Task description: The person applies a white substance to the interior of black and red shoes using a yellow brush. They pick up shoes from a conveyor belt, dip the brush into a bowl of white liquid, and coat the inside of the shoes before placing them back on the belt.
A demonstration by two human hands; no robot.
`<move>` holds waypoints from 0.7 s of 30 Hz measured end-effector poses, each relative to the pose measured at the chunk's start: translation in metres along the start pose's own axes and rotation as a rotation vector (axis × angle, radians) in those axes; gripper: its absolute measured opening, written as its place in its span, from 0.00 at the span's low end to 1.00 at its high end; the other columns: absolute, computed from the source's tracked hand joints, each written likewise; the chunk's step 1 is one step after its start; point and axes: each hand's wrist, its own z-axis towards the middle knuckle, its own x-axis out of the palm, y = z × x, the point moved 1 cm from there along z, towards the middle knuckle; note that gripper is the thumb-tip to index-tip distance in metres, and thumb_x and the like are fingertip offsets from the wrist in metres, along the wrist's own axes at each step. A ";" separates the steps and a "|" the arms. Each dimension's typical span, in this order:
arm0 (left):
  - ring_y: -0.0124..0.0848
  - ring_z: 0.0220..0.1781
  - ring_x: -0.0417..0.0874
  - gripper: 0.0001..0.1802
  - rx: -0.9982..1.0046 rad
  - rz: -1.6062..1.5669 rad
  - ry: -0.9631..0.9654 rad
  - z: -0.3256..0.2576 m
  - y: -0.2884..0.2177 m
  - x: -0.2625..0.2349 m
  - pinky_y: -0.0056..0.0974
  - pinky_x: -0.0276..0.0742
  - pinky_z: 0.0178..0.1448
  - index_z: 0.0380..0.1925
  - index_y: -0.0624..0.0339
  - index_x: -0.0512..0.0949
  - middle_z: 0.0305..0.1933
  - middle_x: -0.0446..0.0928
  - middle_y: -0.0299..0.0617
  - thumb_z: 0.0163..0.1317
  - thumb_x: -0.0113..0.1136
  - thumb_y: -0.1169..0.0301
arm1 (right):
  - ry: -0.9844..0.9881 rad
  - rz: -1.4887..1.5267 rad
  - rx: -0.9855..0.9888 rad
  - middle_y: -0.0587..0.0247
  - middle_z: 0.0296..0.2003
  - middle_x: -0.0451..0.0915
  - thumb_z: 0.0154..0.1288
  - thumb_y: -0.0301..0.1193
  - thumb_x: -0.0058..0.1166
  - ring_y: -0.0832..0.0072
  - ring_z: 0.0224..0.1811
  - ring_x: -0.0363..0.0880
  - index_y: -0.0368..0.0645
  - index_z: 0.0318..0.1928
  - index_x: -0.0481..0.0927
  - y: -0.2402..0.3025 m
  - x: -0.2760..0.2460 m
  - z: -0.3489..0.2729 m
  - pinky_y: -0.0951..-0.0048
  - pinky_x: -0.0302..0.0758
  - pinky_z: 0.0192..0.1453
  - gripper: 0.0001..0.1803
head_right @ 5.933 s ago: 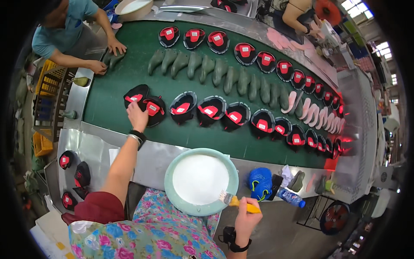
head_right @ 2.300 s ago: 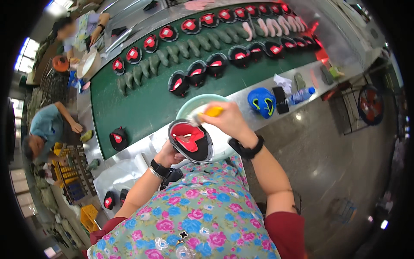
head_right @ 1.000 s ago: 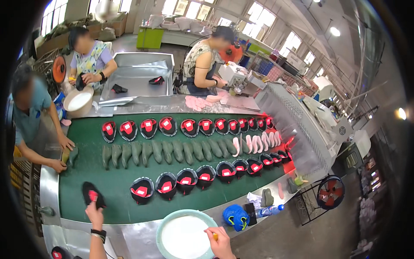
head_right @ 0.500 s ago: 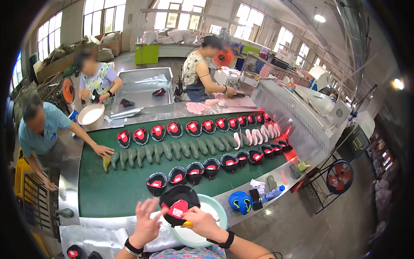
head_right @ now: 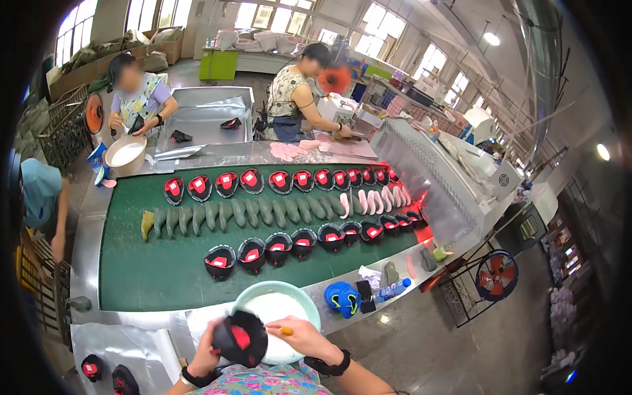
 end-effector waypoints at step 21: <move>0.31 0.70 0.66 0.40 -0.515 -0.040 0.337 -0.044 -0.025 0.018 0.35 0.61 0.73 0.73 0.57 0.53 0.68 0.67 0.44 0.61 0.48 0.90 | -0.411 0.018 0.304 0.52 0.34 0.87 0.56 0.35 0.72 0.60 0.38 0.88 0.43 0.38 0.89 -0.143 0.018 -0.040 0.66 0.82 0.44 0.11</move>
